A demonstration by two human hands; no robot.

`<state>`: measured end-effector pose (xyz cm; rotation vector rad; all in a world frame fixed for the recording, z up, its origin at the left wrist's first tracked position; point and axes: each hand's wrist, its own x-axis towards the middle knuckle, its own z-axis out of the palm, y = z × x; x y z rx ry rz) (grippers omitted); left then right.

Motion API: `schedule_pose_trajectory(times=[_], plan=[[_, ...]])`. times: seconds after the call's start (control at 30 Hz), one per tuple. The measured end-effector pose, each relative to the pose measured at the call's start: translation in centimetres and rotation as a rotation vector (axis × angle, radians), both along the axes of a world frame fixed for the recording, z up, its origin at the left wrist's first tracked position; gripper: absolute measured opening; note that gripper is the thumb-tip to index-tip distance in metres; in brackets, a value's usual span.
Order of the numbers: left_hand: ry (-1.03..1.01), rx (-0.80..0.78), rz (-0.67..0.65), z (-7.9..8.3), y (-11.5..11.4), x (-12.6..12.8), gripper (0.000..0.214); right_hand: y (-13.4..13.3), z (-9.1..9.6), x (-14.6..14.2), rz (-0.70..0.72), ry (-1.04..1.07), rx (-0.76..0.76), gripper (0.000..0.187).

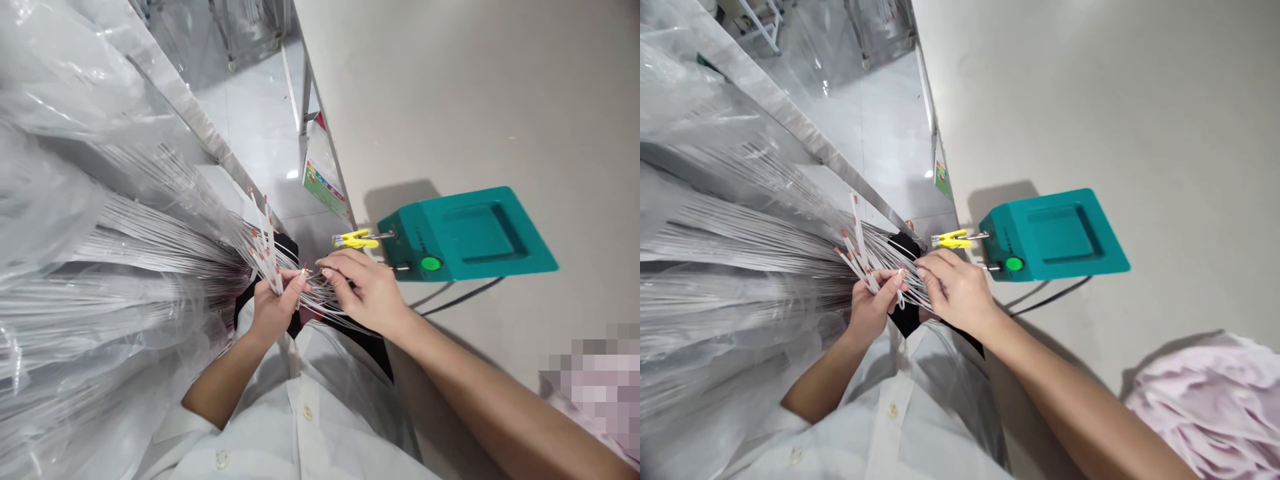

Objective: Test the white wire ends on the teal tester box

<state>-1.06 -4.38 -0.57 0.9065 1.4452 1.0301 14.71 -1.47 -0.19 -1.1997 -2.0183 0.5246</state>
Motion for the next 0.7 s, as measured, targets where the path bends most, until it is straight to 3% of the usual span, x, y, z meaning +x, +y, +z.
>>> schedule_pose_trajectory(times=[0.07, 0.17, 0.37, 0.47, 0.6, 0.7], plan=[[-0.001, -0.001, -0.034, 0.2, 0.1, 0.0, 0.025, 0.0, 0.0, -0.2, 0.018, 0.140, -0.085, 0.018], [0.040, 0.012, -0.134, 0.6, 0.2, -0.1, 0.024, 0.0, 0.0, -0.2, 0.088, 0.156, -0.072, 0.016], [0.157, -0.009, -0.311, 0.6, 0.3, -0.2, 0.016, 0.4, 0.6, 0.5, 0.214, -0.321, 0.349, 0.018], [0.154, -0.028, -0.242, 0.3, 0.3, 0.2, 0.017, 0.4, 1.3, 0.4, 0.223, -0.464, 0.401, 0.024], [0.092, -0.063, -0.105, 0.3, 0.9, 0.4, 0.021, 0.3, 2.4, 0.7, 0.263, -0.443, 0.303, 0.024], [-0.036, -0.104, -0.090, 0.6, 1.5, 0.2, 0.032, 0.5, 3.4, 1.6, 0.143, -0.421, 0.337, 0.016]])
